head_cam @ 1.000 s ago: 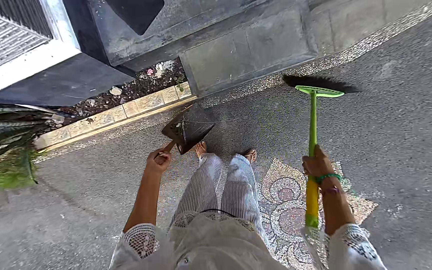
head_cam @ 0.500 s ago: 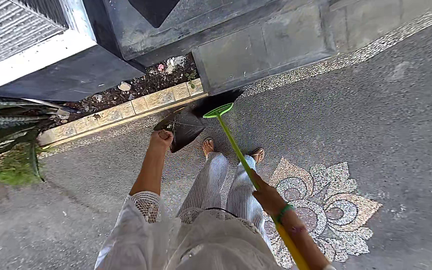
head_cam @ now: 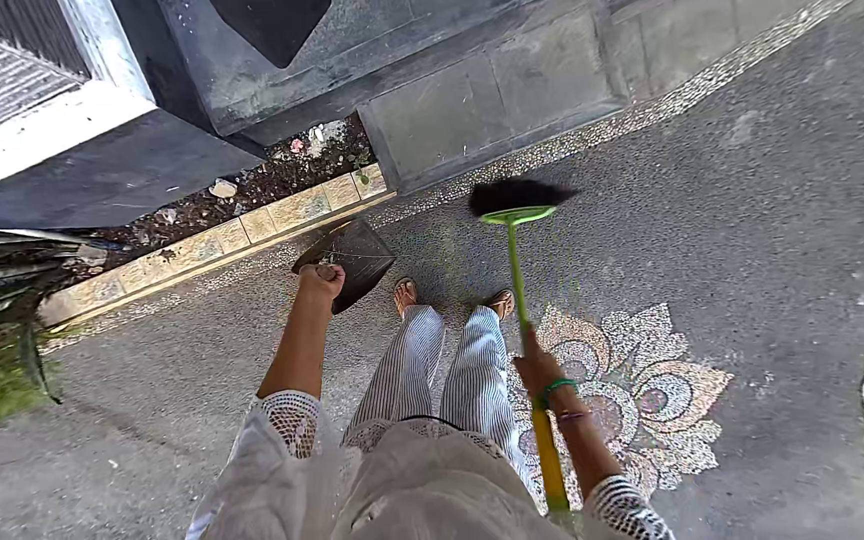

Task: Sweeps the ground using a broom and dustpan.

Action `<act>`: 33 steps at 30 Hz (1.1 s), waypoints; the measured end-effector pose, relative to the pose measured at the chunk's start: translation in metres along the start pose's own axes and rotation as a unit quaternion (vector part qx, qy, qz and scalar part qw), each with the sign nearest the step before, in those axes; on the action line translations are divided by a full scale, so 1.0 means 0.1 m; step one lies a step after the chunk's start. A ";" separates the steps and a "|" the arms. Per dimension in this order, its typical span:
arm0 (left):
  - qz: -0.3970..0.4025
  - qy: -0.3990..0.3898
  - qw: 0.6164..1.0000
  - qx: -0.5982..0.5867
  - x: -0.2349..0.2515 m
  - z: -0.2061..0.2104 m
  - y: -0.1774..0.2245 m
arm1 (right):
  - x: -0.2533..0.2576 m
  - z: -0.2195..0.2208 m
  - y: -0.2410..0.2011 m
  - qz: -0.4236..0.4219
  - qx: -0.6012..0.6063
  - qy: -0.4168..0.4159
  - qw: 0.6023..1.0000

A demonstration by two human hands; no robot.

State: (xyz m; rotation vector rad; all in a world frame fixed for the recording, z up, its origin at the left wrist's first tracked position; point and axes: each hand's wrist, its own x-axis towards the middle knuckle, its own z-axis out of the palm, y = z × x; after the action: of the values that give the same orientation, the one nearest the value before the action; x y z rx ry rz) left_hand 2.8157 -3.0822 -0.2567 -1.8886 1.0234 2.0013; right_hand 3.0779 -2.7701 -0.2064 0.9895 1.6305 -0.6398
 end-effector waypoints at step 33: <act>0.021 0.017 0.999 0.038 0.03 -0.40 0.39 | -0.53 0.73 -0.50 -0.149 -0.060 -0.154 0.975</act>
State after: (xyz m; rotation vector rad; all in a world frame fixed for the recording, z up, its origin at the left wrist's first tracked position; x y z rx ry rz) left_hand 2.8243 -3.1359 -0.2444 -1.8842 1.1392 1.9295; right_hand 3.0768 -2.8703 -0.1799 0.5300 1.5290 -0.8416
